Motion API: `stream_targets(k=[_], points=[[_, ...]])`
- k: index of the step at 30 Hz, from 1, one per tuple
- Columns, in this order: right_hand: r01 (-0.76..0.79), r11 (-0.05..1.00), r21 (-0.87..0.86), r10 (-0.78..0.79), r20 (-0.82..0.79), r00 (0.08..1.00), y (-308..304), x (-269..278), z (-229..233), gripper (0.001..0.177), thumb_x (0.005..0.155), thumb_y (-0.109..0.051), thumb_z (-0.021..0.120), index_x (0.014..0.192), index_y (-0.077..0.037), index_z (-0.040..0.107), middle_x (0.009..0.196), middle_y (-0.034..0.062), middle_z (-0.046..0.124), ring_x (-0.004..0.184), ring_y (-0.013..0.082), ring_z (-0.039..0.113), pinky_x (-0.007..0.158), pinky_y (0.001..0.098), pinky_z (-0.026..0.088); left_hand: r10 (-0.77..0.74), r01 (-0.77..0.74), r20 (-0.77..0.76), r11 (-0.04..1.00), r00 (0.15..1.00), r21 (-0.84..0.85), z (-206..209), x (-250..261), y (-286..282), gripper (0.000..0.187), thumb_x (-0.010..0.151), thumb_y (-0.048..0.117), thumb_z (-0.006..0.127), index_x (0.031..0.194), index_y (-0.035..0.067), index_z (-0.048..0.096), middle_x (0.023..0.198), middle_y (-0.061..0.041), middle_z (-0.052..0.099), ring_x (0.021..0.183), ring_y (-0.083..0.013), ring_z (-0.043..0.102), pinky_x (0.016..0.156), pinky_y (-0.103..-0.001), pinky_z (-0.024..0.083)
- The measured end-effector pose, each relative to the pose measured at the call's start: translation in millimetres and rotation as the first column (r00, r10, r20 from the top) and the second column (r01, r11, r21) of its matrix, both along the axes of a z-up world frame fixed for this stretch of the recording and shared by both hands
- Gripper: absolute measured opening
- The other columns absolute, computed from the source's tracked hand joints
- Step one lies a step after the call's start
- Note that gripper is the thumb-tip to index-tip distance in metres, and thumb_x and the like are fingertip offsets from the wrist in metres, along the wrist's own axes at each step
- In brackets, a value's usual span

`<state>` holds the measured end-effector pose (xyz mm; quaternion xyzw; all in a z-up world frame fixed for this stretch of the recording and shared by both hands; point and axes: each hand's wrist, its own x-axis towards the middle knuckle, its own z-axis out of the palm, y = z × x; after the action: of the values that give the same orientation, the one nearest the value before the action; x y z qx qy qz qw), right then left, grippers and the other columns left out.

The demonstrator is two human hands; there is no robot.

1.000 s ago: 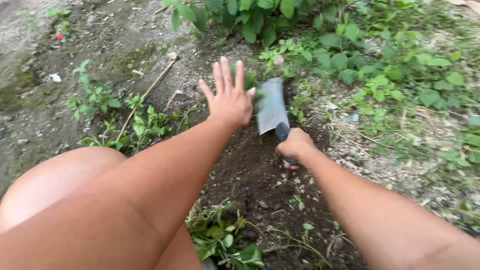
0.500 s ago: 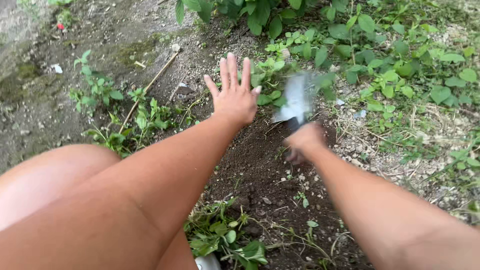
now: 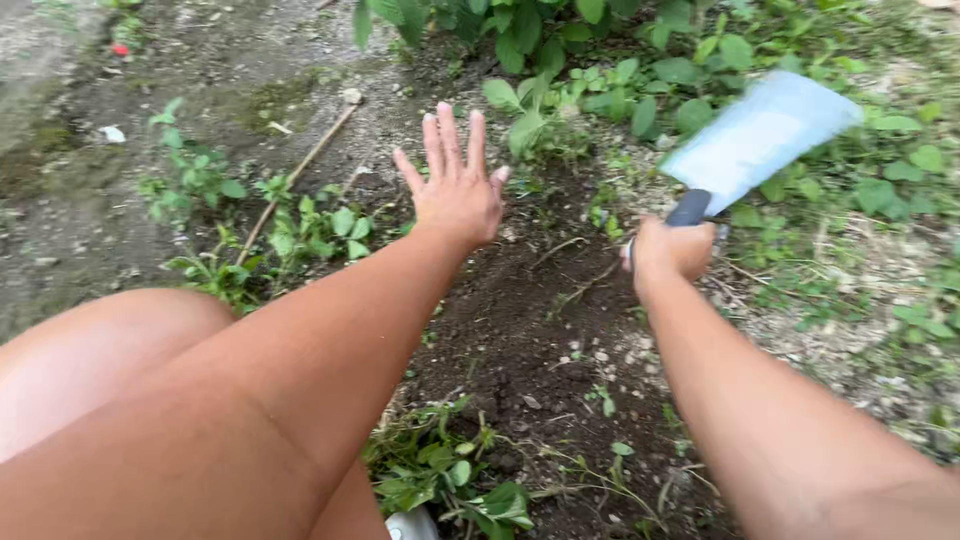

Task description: The person uses a cleaver to dig into the soil and cut through plant roots and weeds in an outdoor area.

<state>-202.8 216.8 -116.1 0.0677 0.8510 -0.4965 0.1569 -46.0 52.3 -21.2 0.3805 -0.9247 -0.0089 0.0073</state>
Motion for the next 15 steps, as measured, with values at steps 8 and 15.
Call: stream_targets(k=[8,15], points=[[-0.662,0.737,0.139,0.601,0.313,0.735,1,24,-11,0.022,0.08,-0.003,0.074,0.098,0.005,0.064,0.081,0.0199,0.073,0.055,0.0254,0.072,0.044,0.0376,0.057,0.015,-0.013,0.065,1.0,0.998,-0.024,7,10,-6,0.076,0.107,0.05,0.03,0.166,0.016,-0.003,0.17,-0.02,-0.016,0.158,-0.0384,-0.013,0.117,-0.075,-0.002],[0.002,0.986,-0.167,0.036,0.223,0.974,19,-8,-6,0.018,0.084,-0.002,0.07,0.096,0.006,0.059,0.079,0.0216,0.072,0.05,0.0245,0.07,0.039,0.0345,0.054,-0.008,0.008,0.0,0.999,1.0,0.032,2,-5,2,0.072,0.108,0.048,0.027,0.165,0.017,-0.004,0.169,-0.02,-0.017,0.157,-0.0378,-0.015,0.118,-0.073,-0.003]])
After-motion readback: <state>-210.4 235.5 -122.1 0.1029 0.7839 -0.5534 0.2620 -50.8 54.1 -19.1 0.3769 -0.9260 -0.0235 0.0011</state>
